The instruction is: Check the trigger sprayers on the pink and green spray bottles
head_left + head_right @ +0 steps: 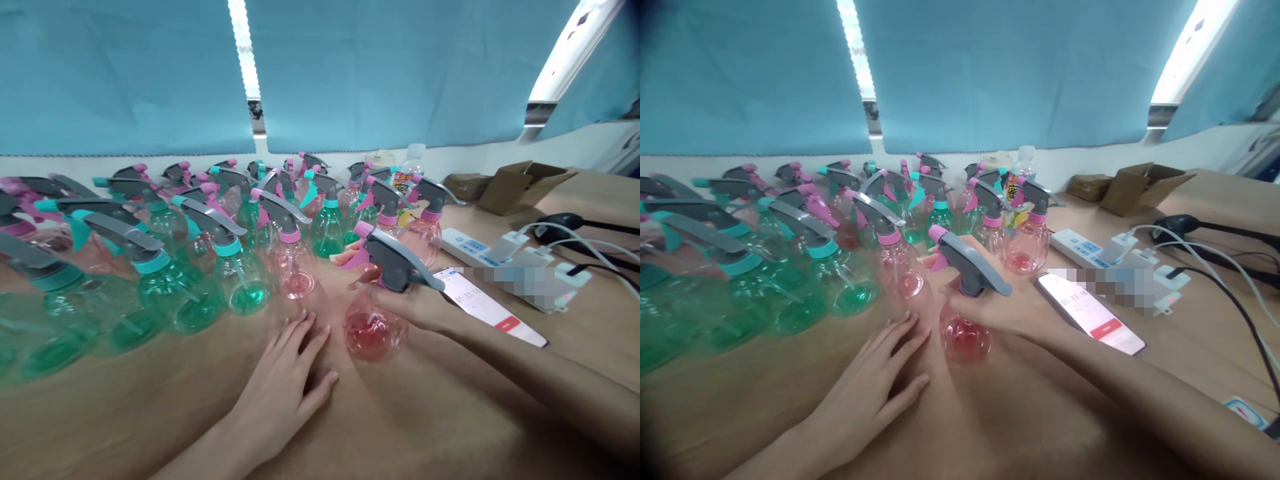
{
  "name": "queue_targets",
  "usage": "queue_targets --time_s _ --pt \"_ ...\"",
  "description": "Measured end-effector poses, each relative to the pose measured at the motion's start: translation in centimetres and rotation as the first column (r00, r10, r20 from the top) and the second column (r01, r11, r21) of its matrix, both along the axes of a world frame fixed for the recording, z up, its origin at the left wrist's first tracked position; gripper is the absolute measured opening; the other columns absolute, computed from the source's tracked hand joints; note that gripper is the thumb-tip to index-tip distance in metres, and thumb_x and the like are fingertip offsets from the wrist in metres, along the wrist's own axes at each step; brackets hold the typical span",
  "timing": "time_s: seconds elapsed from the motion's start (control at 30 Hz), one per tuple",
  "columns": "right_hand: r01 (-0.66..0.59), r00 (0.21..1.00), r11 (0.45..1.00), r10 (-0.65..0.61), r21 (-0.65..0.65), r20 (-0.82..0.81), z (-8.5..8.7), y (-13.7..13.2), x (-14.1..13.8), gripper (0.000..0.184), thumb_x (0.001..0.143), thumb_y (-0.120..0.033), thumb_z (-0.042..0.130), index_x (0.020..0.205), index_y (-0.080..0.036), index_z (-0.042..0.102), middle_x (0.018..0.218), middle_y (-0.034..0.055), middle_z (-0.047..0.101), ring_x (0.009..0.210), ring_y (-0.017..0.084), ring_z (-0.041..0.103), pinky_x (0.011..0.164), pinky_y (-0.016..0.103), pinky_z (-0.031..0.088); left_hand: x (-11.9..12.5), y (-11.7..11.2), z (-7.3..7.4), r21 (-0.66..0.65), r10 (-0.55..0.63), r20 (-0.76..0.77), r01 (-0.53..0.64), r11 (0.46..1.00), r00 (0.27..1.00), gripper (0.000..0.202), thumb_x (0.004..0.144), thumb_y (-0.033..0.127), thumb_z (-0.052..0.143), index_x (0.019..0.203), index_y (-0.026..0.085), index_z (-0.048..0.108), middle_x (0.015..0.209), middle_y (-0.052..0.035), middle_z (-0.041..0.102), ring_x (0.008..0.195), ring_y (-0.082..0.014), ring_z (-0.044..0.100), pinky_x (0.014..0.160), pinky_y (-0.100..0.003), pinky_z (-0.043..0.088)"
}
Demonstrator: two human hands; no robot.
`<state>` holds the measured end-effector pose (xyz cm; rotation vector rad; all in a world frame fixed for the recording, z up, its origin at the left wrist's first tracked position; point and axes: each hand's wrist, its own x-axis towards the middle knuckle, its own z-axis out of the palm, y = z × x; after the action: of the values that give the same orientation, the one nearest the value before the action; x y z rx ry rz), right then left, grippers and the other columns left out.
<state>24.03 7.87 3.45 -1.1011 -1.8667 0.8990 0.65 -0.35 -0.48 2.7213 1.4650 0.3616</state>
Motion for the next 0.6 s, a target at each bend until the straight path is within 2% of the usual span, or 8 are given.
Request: queue_targets --time_s 0.1,0.23,0.43,0.6 --pt "0.006 1.0 1.0 -0.006 -0.003 -0.01 -0.2 -0.1 0.1 0.032 0.08 -0.032 0.064 0.112 -0.032 0.061 0.083 -0.0016 0.073 0.085 0.023 0.071 0.081 0.041 0.056 0.0 0.0 0.0 -0.005 0.004 -0.004 -0.004 1.0 1.0 0.052 0.097 0.046 0.045 0.14 0.016 0.046 0.147 -0.0162 0.042 0.134 -0.0342 0.038 0.105 -0.056 0.036" --pt "-0.066 0.998 0.998 0.067 0.015 -0.018 -0.4 0.0 0.4 0.041 0.078 -0.022 0.064 0.117 -0.033 0.06 0.102 -0.0001 0.073 0.105 0.026 0.067 0.092 0.044 0.053 0.1 0.0 0.1 -0.017 0.002 -0.012 -0.002 1.0 1.0 0.053 0.097 0.047 0.045 0.14 0.016 0.046 0.147 -0.0166 0.041 0.134 -0.0347 0.038 0.104 -0.056 0.036" --pt "-0.1 0.995 0.995 0.1 -0.003 0.025 0.5 -0.1 0.2 0.043 0.079 -0.024 0.064 0.12 -0.036 0.06 0.101 -0.001 0.074 0.106 0.028 0.066 0.093 0.048 0.053 0.1 0.0 0.1 -0.005 -0.001 -0.009 0.001 1.0 1.0 0.052 0.097 0.047 0.044 0.139 0.016 0.047 0.146 -0.0166 0.043 0.133 -0.0343 0.04 0.104 -0.055 0.037" --pt "-0.137 0.991 0.991 0.137 0.009 0.006 1.2 -0.2 -0.8 0.046 0.081 -0.023 0.059 0.125 -0.034 0.057 0.099 -0.0002 0.074 0.107 0.027 0.066 0.093 0.046 0.053 0.1 0.1 0.2 -0.009 -0.011 -0.018 0.011 1.0 1.0 0.053 0.097 0.046 0.044 0.14 0.015 0.046 0.146 -0.0175 0.042 0.134 -0.034 0.039 0.104 -0.055 0.037"
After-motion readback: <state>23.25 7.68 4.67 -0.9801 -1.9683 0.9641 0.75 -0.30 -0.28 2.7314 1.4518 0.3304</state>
